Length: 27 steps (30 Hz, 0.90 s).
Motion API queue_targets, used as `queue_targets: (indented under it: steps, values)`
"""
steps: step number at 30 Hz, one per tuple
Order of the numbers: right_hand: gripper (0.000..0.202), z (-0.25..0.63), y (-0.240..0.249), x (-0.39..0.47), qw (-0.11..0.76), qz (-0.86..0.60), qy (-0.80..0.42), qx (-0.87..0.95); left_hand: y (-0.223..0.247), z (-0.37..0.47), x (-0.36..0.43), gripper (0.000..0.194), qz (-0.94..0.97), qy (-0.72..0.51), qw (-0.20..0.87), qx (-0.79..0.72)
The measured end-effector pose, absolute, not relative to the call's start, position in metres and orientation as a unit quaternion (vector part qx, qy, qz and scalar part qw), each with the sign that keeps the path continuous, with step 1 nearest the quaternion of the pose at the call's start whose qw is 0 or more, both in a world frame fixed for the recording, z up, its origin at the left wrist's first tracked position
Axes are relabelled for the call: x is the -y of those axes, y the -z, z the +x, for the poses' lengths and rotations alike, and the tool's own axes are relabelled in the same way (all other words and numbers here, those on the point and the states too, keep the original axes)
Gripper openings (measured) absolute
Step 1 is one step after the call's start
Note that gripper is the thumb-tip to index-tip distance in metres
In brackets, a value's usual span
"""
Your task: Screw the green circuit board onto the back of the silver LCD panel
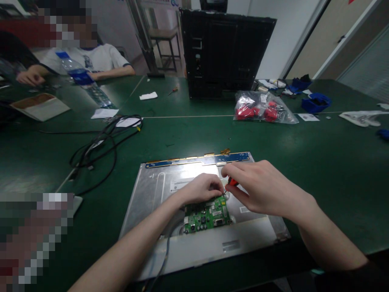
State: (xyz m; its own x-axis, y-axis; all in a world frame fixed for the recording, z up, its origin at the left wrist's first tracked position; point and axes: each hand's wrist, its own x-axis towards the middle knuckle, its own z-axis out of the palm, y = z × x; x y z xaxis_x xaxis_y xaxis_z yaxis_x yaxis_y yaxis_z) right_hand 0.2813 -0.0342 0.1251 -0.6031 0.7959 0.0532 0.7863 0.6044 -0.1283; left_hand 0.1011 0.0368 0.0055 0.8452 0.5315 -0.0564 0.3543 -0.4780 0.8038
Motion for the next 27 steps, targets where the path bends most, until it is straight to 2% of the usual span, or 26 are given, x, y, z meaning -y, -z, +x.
queue_targets:
  steps: [8,14,21,27]
  values:
    - [0.004,0.2797,-0.1254,0.0337,0.047,-0.46,-0.002,0.887,-0.0036,0.1008,-0.0377,0.006,0.854,-0.104,0.445,-0.25]
    - [0.023,0.2788,-0.1233,0.0327,0.007,-0.501,0.057,0.863,-0.0051,0.0994,-0.0374,0.005,0.854,-0.1,0.443,-0.255]
    - [0.007,0.2767,-0.1243,0.0354,0.033,-0.462,0.001,0.886,-0.003,0.101,-0.0379,0.006,0.86,-0.102,0.431,-0.255]
    - [0.02,0.2777,-0.1269,0.0361,0.036,-0.454,-0.04,0.889,-0.004,0.1015,-0.038,0.009,0.859,-0.095,0.437,-0.249]
